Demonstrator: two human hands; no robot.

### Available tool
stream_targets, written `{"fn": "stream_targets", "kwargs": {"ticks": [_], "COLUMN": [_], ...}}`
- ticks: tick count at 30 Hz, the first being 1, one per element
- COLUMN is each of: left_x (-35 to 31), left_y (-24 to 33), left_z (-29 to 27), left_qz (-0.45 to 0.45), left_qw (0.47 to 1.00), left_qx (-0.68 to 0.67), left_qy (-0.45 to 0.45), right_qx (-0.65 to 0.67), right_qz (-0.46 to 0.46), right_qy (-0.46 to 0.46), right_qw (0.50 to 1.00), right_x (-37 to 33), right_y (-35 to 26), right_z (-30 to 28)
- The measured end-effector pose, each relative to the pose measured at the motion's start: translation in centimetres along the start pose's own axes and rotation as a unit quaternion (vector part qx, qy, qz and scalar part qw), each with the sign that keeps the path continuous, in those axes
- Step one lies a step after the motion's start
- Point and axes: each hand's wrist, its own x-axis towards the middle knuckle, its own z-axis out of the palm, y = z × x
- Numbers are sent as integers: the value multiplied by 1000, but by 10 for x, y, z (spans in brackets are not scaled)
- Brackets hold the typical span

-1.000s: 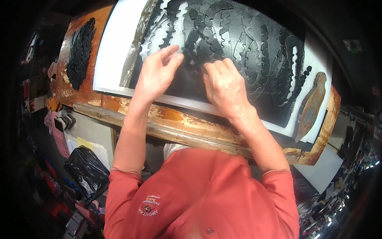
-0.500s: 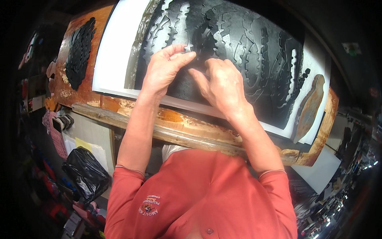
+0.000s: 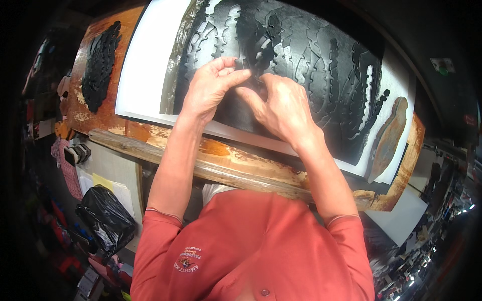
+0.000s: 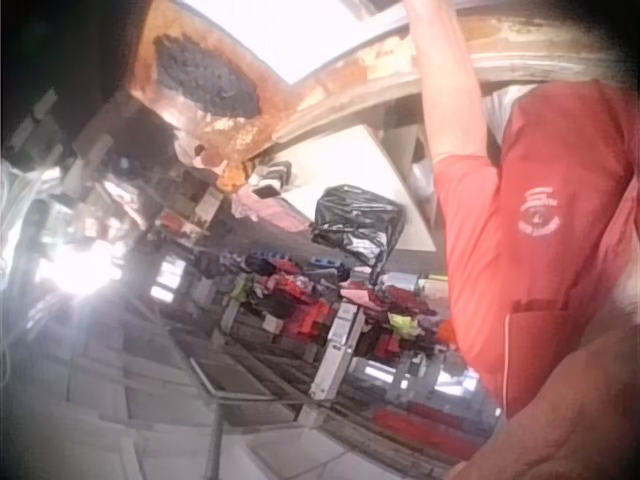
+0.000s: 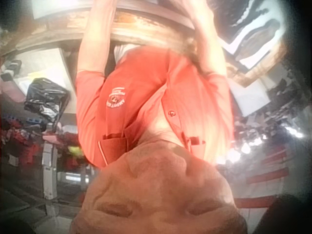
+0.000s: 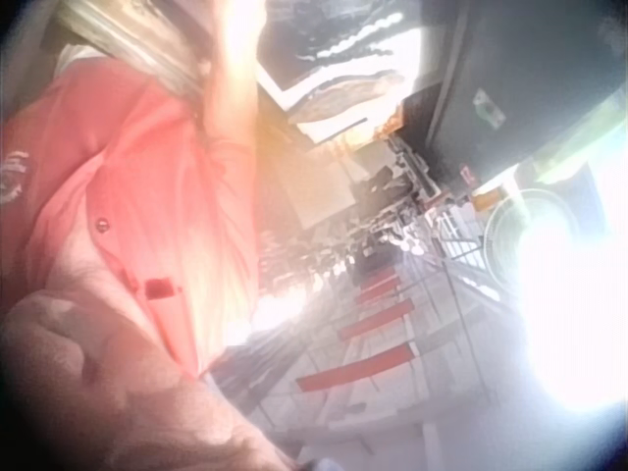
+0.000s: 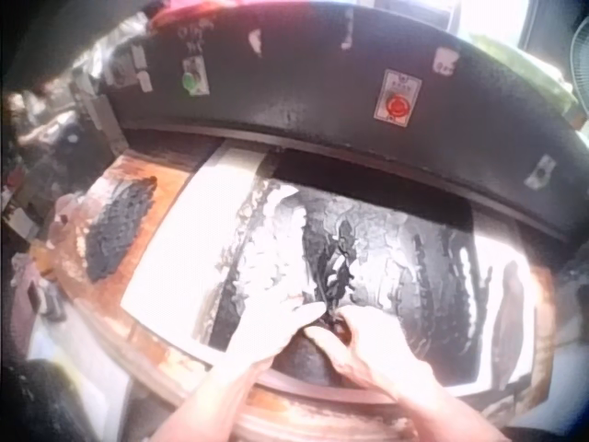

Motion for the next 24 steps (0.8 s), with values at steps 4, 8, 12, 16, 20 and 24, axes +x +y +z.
{"fn": "stream_targets", "kwargs": {"ticks": [4, 8, 12, 16, 20, 24], "left_x": [2, -11, -20, -33, -38, -32], "left_y": [-2, -16, -18, -13, -16, -18], "left_z": [4, 9, 9, 18, 31, 27], "left_qz": [15, 78, 219, 331, 204, 263], "left_qw": [1000, 979, 914, 832, 926, 861], "left_qx": [-2, 135, 278, 403, 305, 425], "left_qy": [7, 133, 200, 190, 89, 93], "right_qx": [88, 231, 396, 217, 127, 66], "right_qz": [25, 95, 192, 79, 6, 9], "right_qy": [-4, 18, 21, 107, 162, 241], "right_qw": [996, 968, 898, 967, 979, 968], "right_x": [3, -2, -2, -8, -6, -2], "right_y": [8, 22, 36, 28, 15, 15], "right_z": [2, 6, -7, -14, -26, -64]}}
